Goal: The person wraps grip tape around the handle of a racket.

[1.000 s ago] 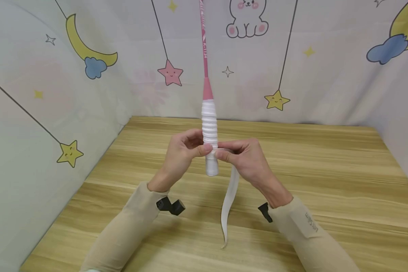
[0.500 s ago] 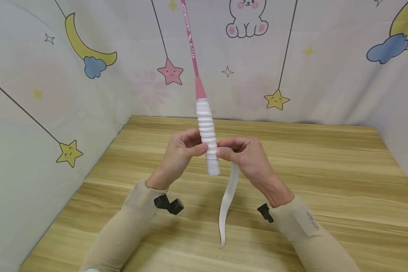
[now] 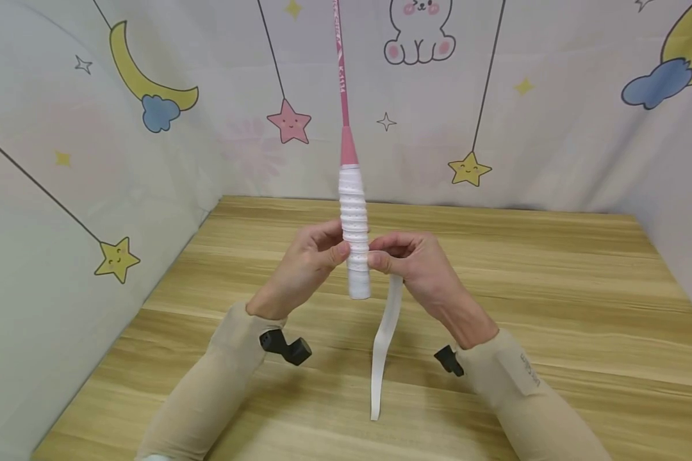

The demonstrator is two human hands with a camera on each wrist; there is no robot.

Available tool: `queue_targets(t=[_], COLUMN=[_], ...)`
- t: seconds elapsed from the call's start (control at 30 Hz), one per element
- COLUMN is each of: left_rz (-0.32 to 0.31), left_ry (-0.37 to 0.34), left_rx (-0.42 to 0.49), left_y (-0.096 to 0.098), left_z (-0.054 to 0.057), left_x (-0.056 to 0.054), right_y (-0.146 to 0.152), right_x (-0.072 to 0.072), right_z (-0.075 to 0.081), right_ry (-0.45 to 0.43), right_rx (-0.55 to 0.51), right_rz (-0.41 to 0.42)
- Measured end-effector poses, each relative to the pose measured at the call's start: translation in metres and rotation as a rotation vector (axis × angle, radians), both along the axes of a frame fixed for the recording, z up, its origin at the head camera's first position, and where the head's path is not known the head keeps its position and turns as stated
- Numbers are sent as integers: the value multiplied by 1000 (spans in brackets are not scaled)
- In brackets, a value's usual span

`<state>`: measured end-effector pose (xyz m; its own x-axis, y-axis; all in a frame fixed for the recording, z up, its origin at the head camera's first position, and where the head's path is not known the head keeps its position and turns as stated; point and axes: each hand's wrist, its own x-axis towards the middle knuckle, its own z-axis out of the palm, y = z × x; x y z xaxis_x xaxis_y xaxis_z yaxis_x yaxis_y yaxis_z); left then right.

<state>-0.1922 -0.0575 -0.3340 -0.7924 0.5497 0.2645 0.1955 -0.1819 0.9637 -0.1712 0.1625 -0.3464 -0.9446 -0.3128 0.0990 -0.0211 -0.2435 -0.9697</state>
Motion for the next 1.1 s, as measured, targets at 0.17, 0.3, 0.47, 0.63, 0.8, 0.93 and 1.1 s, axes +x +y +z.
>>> queue_targets(t=[0.17,0.3,0.47,0.63,0.8,0.93,1.1], left_rz=[-50,-80,-110,-133,-113,-20,168], left_ry=[-25,-68,-97,-90,-61,-34,54], left_rx=[50,77,92,80,41,8,-72], left_y=[2,2,3,1,0,1,4], left_z=[-3,-3,-4,-5,-5,-4,-3], left_x=[-1,0,-1,-2,-3,-4,-1], right_y=[1,1,1,2,1,1,-1], right_x=[-1,-1,-3,-3,-1,0,2], right_z=[-1,-1,-3,-6,-7,-7,-4], right_ry=[-3,22,73,128,189,199,161], right_rx=[-6,3,18,8,-28,-31,51], right_rz=[10,59,154,209,191,127,-15])
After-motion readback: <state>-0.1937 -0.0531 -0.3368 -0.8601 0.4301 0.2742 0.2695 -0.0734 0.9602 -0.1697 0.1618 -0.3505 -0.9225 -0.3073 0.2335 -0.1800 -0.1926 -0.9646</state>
